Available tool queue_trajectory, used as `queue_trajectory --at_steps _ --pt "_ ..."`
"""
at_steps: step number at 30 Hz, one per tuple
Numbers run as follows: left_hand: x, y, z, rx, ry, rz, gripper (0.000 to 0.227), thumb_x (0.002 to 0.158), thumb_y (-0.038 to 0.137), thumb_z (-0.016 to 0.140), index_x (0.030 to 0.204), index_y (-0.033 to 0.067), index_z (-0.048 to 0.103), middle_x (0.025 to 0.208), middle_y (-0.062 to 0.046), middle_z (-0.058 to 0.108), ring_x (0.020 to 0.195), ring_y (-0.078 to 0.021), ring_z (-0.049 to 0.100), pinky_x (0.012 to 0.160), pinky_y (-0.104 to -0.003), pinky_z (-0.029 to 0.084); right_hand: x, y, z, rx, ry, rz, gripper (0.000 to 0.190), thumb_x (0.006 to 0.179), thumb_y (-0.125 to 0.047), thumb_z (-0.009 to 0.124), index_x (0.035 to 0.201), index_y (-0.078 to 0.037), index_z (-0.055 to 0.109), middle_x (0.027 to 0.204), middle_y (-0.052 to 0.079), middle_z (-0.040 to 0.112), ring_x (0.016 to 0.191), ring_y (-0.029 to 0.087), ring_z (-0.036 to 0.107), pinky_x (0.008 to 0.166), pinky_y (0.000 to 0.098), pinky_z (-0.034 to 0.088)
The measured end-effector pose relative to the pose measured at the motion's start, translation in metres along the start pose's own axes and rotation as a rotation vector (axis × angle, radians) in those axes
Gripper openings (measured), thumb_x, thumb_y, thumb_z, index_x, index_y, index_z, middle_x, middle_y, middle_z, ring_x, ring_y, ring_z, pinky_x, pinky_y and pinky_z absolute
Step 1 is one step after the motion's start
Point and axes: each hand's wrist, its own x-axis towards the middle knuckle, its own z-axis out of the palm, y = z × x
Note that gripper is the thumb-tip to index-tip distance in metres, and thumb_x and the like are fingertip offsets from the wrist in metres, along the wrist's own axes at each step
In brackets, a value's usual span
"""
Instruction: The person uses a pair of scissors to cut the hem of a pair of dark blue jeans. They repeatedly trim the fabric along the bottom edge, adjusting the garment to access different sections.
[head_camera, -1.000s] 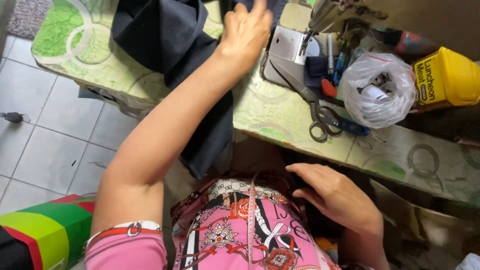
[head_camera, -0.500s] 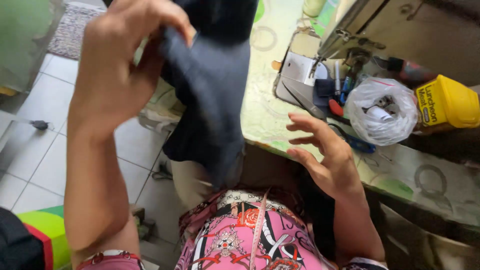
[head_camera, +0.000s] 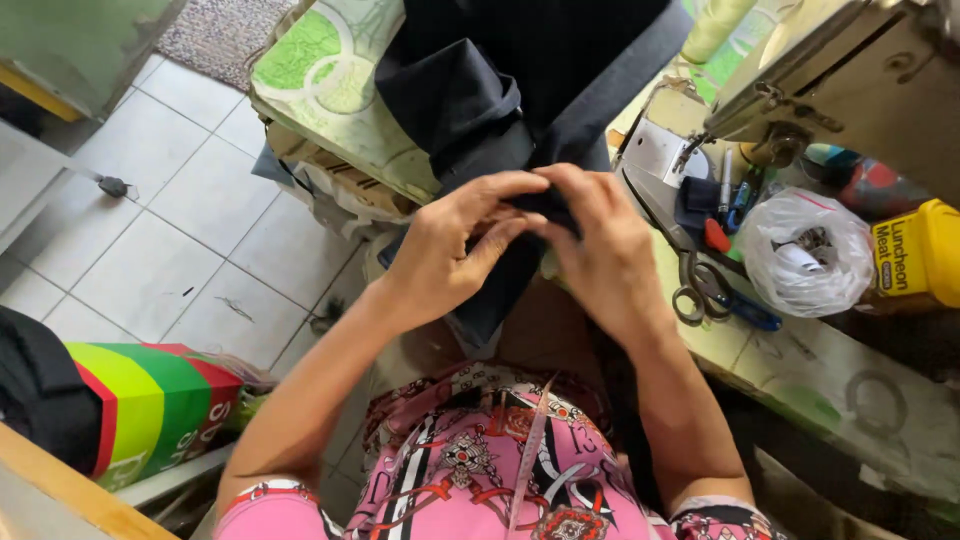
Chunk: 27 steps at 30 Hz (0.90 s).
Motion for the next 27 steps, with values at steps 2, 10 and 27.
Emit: queue_trajectory --at_steps 2,10,27 --pt "-0.006 -0.012 0.008 0.126 0.088 0.023 0.041 0.1 0.014 0.07 0.138 0.0087 0.053 0.134 -0.011 0.06 0.112 -0.0205 0.07 0.101 -0.032 0.058 -0.003 0.019 -0.01 0.112 0.098 0.098 0.031 0.097 -0.004 0.074 0.124 -0.01 0.061 0.111 0.008 0.062 0.094 0.02 0.056 0.084 0.0317 0.045" --pt "-0.001 -0.045 0.05 0.239 0.202 0.121 0.055 0.095 0.018 0.078 0.141 0.0041 0.052 0.119 -0.018 0.063 0.108 -0.041 0.068 0.091 -0.047 0.058 -0.036 0.056 -0.01 1.042 0.442 0.27 0.038 0.083 0.007 0.081 0.115 0.007 0.06 0.107 0.013 0.066 0.087 0.016 0.073 0.083 0.0278 0.062" --pt "-0.082 -0.01 -0.022 0.865 0.21 0.007 0.02 0.103 0.019 0.068 0.12 0.0089 0.066 0.109 -0.008 0.061 0.107 -0.0305 0.06 0.086 -0.04 0.047 -0.105 0.005 0.058 0.137 0.009 0.08 0.017 0.09 -0.013 0.079 0.105 -0.02 0.077 0.094 0.0 0.073 0.085 0.022 0.075 0.075 0.0337 0.06"
